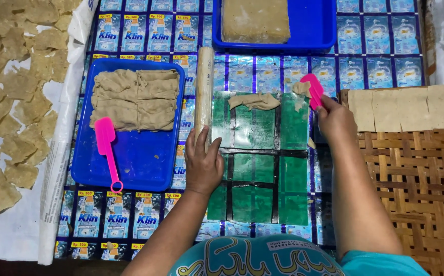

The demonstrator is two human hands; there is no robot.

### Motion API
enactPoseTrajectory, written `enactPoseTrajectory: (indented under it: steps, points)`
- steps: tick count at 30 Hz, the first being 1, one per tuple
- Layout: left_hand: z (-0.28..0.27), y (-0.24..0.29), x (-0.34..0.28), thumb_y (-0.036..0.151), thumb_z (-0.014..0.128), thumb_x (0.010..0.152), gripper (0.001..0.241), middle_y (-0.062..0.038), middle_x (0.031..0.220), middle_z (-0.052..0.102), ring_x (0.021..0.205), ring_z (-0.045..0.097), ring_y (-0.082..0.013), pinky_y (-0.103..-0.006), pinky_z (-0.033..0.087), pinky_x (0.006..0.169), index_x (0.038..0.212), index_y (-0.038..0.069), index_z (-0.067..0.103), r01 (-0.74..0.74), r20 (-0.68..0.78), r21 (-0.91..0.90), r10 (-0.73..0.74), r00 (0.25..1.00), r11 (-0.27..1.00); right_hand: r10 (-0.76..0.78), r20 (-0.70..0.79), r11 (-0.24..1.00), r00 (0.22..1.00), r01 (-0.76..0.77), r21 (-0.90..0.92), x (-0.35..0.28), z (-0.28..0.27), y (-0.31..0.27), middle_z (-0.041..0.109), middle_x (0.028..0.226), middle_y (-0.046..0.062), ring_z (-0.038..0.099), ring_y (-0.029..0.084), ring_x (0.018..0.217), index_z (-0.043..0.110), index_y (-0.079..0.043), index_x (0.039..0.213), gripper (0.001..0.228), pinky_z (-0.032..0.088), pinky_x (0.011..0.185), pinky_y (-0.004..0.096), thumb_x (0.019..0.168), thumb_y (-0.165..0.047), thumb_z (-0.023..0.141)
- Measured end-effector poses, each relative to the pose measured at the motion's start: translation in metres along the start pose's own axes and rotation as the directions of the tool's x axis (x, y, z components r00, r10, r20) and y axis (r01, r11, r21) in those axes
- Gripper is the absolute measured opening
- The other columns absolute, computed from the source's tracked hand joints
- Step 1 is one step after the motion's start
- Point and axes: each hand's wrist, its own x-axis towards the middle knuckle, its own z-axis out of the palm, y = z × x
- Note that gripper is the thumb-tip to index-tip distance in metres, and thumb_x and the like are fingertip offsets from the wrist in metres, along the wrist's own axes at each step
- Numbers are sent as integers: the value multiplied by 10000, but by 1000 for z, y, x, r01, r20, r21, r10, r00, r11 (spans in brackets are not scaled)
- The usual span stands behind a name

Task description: Rolling out and cutting thin dough sheets using a rolling pin and spatulas.

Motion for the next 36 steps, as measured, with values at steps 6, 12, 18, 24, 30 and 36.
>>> enactPoseTrajectory:
  steps: [6,12,18,24,30,36]
  points:
    - [1,0,0,118,579,904,335,-141,1490,450,1449,344,-494,-622,345,1155,1217,166,689,-2,-1,-1,2,1000,1000,-562,-108,764,820,465,-446,-46,-53,-48,667,950,18,703,297,939,744,-466,1211,362,588,841,424,1022,-226,551]
    - [-1,1,0,117,573,907,321,-136,1482,450,1452,339,-487,-613,345,1160,1199,165,696,11,18,-8,-11,1000,1000,-329,-50,943,943,331,29,-44,-46,-34,714,1100,122,657,426,1120,683,-395,1362,389,483,1047,569,996,-271,635]
    - [-2,1,1,118,591,899,321,-135,1472,457,1457,337,-482,-606,349,1164,1200,167,693,9,16,3,-9,1000,1000,-67,-87,994,994,74,82,-69,-9,-26,717,1123,220,672,446,1100,634,-240,1418,441,544,938,570,988,-161,570]
    - [0,1,-1,115,588,899,326,-139,1476,456,1457,334,-489,-610,346,1164,1203,165,695,13,23,-7,-13,1000,1000,-50,-52,967,997,62,248,-84,20,-55,712,1148,227,654,452,1126,587,-195,1457,481,534,969,554,984,-135,529]
    - [-2,2,0,107,600,887,332,-145,1468,471,1448,353,-491,-617,357,1157,1199,165,699,18,30,-2,-18,999,1000,-190,-59,924,980,199,326,-88,18,-98,678,1153,345,641,546,1092,543,-63,1492,526,538,933,619,969,-19,523]
    - [0,-1,-1,108,594,888,339,-151,1470,468,1449,346,-501,-627,352,1154,1208,164,691,-5,12,-2,5,1000,1000,-235,87,970,968,239,-42,-90,33,-114,555,1290,218,681,513,1011,336,-171,1620,746,575,872,605,903,-29,481]
